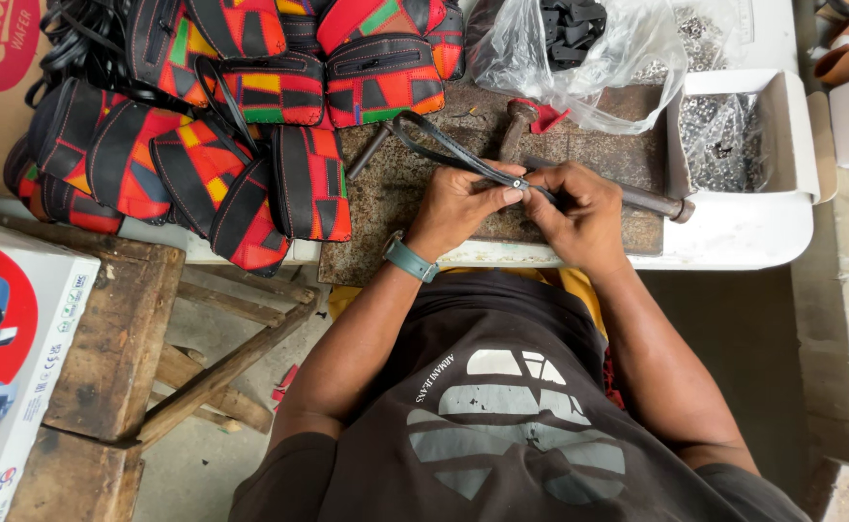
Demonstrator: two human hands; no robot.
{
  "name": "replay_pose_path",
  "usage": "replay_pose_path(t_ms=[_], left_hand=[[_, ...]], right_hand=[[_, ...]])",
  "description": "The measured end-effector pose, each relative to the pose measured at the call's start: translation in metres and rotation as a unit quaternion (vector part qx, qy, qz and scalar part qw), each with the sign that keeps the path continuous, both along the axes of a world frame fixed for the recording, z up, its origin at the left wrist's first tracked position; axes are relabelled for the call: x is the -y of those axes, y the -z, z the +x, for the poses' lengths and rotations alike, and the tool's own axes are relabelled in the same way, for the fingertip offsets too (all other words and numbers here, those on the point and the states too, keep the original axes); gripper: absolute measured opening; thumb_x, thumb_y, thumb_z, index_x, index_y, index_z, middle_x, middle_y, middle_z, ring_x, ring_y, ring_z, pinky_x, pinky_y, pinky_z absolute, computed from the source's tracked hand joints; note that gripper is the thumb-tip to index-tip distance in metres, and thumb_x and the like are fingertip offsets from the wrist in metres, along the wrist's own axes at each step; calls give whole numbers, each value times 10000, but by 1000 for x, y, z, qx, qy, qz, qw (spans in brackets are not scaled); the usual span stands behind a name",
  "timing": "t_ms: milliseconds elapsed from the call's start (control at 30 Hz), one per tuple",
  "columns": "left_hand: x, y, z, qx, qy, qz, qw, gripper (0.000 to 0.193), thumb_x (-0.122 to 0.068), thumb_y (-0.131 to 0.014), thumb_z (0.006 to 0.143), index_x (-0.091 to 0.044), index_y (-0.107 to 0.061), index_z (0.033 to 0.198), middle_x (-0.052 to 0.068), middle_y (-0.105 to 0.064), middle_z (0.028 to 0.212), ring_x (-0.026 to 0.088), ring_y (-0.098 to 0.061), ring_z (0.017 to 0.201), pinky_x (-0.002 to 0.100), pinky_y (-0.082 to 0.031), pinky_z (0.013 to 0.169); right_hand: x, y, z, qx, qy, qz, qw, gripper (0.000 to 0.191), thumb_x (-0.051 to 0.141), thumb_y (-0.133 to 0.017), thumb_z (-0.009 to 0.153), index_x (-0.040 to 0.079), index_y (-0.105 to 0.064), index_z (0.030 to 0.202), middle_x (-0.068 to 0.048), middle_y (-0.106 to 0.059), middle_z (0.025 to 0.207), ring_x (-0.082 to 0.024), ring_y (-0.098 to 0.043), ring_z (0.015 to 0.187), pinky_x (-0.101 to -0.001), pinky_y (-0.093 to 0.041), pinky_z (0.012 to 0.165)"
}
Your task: The person attaches black strap assemblies to small colorful zippered pouches at a workbench. They thread the strap end through a metal ring on each pouch, fold it, and press or hammer the fastener closed, then set the finished pouch on a pile and pick up the next one, repeating the cycle.
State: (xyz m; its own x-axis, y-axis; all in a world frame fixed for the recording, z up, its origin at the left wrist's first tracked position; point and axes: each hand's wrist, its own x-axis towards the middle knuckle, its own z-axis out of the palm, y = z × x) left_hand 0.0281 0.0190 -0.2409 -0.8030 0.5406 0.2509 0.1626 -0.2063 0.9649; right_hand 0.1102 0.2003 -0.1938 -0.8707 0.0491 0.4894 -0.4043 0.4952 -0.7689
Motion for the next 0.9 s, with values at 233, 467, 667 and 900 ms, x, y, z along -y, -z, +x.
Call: replay_pose_path(t_ms=[233, 467, 667, 900], left_hand=[[1, 7, -5, 96, 25, 56, 993, 297, -77, -792, 925, 38, -699, 1183, 77, -745, 1009, 101, -687, 899, 253, -577, 791], [5, 8, -5, 97, 61, 30, 993, 270, -91, -760, 945, 19, -694, 1182, 61, -752, 1038, 99, -694, 947, 268, -585, 845], [4, 7, -5, 82, 25, 77, 993, 277, -89, -769, 933, 1, -660, 1172, 42, -706, 1091, 100, -661, 1005, 273, -564, 887], [6, -1, -1, 40, 40, 12, 998, 276, -92, -781, 942, -7, -654, 1173, 72, -715, 1089, 120, -675, 1005, 283, -573, 865]], right_hand=[[-10, 12, -9, 137, -66, -233, 961, 121, 2, -723, 940, -10, -710, 1060, -39, -733, 959, -99, -701, 816, -243, -596, 727], [-20, 24, -13, 180, -108, -259, 943, 84, -19, -736, 966, -29, -659, 998, -88, -727, 911, -116, -707, 780, -253, -606, 710], [-18, 23, -13, 179, -93, -258, 945, 90, -13, -737, 952, -24, -664, 1003, -72, -718, 906, -102, -701, 754, -245, -607, 680], [-20, 27, -14, 157, -107, -267, 945, 138, -31, -732, 955, -28, -672, 1080, -75, -701, 909, -93, -656, 719, -226, -555, 639]])
